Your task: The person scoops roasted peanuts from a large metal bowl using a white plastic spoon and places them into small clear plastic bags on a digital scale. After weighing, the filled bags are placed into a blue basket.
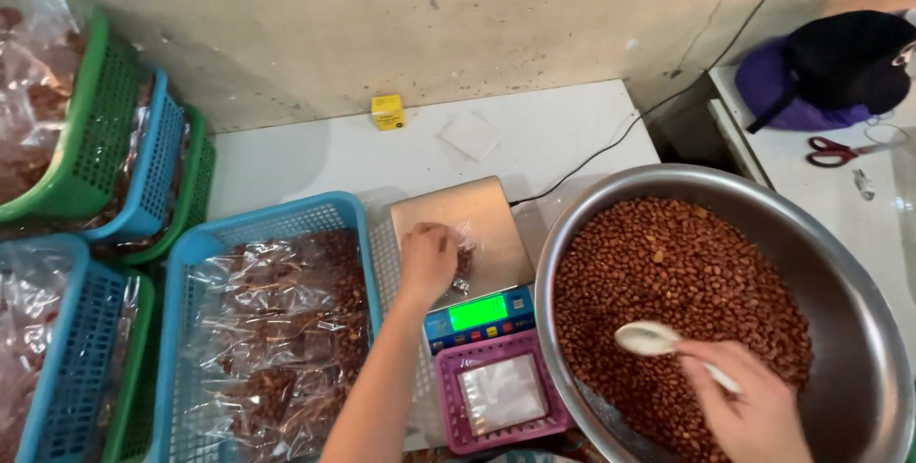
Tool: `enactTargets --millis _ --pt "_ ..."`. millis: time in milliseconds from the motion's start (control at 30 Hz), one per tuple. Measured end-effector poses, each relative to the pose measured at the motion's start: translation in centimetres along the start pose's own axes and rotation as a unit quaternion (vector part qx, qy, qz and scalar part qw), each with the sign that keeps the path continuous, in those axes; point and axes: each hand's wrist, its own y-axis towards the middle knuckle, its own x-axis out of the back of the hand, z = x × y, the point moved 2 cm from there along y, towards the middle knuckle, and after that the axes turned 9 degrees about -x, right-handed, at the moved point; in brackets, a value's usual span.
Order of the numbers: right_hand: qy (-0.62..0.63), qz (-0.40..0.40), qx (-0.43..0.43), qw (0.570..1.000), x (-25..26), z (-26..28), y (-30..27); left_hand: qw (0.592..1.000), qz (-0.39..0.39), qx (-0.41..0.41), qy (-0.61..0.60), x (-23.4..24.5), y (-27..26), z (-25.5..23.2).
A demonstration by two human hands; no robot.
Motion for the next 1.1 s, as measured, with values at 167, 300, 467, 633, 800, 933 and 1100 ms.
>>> enactTargets --millis 167,300,467,633,800,933,1100 --pt "-0.103 0.143 -0.213 0.961 -5.0 -2.2 0.5 0.997 -0.07 0.008 -0.043 0.9 0.9 1.3" --pt "-0.095 0.267 -0.261 0.923 -6.4 -0.6 1.3 0.948 -0.212 -0.207 -0.116 3.6 -0.6 -1.7" --pt "-0.08 0.232 -0.255 0.935 -6.5 -1.3 0.9 0.912 -0.245 -0.326 -0.052 6.0 -2.8 -5.9" --pt "-0.03 0.179 -0.255 0.95 -6.3 -1.3 0.6 0.926 -0.097 -0.171 -0.321 4.4 -5.3 -7.7" --pt "0.002 0.116 -0.266 0.957 -4.5 -1.8 0.6 0.85 0.096 0.171 -0.489 4.0 -7.7 -13.5" --pt "0.074 0.059 -0.257 0.962 -1.4 -1.9 0.3 0.826 0.19 0.023 -0.53 0.1 -9.1 -12.5" --pt "0.122 -0.022 -0.265 0.956 3.1 1.0 0.5 0.851 0.28 0.055 -0.441 -1.8 -10.7 -15.2"
